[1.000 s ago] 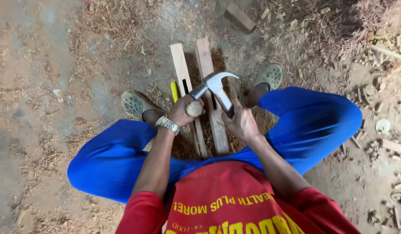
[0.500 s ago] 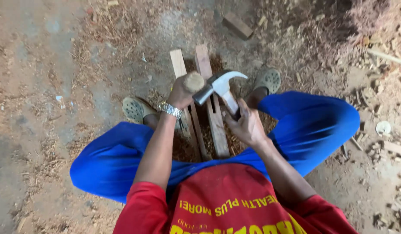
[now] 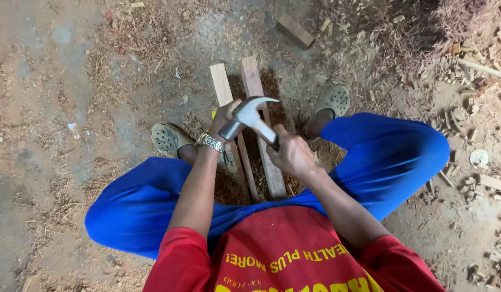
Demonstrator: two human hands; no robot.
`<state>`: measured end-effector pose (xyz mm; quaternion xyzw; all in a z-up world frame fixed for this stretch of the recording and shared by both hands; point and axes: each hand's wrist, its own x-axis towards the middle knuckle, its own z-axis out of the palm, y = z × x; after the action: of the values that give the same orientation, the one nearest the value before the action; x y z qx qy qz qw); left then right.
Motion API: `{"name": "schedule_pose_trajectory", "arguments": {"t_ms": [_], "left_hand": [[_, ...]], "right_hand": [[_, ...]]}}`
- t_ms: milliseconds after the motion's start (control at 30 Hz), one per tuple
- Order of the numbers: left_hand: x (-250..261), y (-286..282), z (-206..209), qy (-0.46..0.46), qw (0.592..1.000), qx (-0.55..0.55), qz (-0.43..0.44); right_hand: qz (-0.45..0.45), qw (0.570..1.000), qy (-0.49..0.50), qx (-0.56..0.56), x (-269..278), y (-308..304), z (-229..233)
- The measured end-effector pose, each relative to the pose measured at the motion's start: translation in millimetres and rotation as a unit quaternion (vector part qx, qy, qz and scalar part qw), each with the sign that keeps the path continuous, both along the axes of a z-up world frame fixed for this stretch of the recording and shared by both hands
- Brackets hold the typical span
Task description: Carving a rectangular slot into a piece of wood using a chisel and a hammer.
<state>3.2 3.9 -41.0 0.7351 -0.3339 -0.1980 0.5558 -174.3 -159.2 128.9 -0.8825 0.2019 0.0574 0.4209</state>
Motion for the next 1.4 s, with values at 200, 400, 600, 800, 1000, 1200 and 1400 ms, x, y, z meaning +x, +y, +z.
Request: {"name": "schedule_pose_trajectory", "arguments": {"t_ms": [200, 400, 600, 800, 1000, 1200, 1400], "left_hand": [[1.0, 1.6, 25.8, 0.681, 0.683, -0.263, 0.04], [1.6, 4.3, 83.0, -0.054, 0.991, 0.114, -0.044], [-5.1, 10.8, 18.0, 0.339, 0.936, -0.094, 0.01], [4.9, 20.4, -11.2, 0.126, 0.99, 0.053, -0.036], [-17.2, 32.7, 6.8, 0.125, 0.992, 0.007, 0.022], [16.3, -1.8, 92.1, 0.07, 0.997, -0.028, 0.002], [7.9, -12.5, 137.4, -0.005, 0.998, -0.057, -0.004]], "right_hand": [[0.092, 0.987, 0.072, -0.111, 6.8, 7.3, 2.4], [0.064, 0.993, -0.003, -0.102, 8.7, 13.6, -3.3], [0.137, 0.978, 0.071, -0.137, 3.3, 16.3, -2.6], [0.132, 0.968, 0.062, -0.204, 11.3, 9.9, -36.8], [0.105, 0.983, 0.011, -0.151, -3.5, 15.3, -8.4], [0.058, 0.986, -0.064, -0.143, 0.5, -6.1, 35.1], [-0.002, 0.969, -0.207, -0.134, -20.0, -24.2, 44.8]]}}
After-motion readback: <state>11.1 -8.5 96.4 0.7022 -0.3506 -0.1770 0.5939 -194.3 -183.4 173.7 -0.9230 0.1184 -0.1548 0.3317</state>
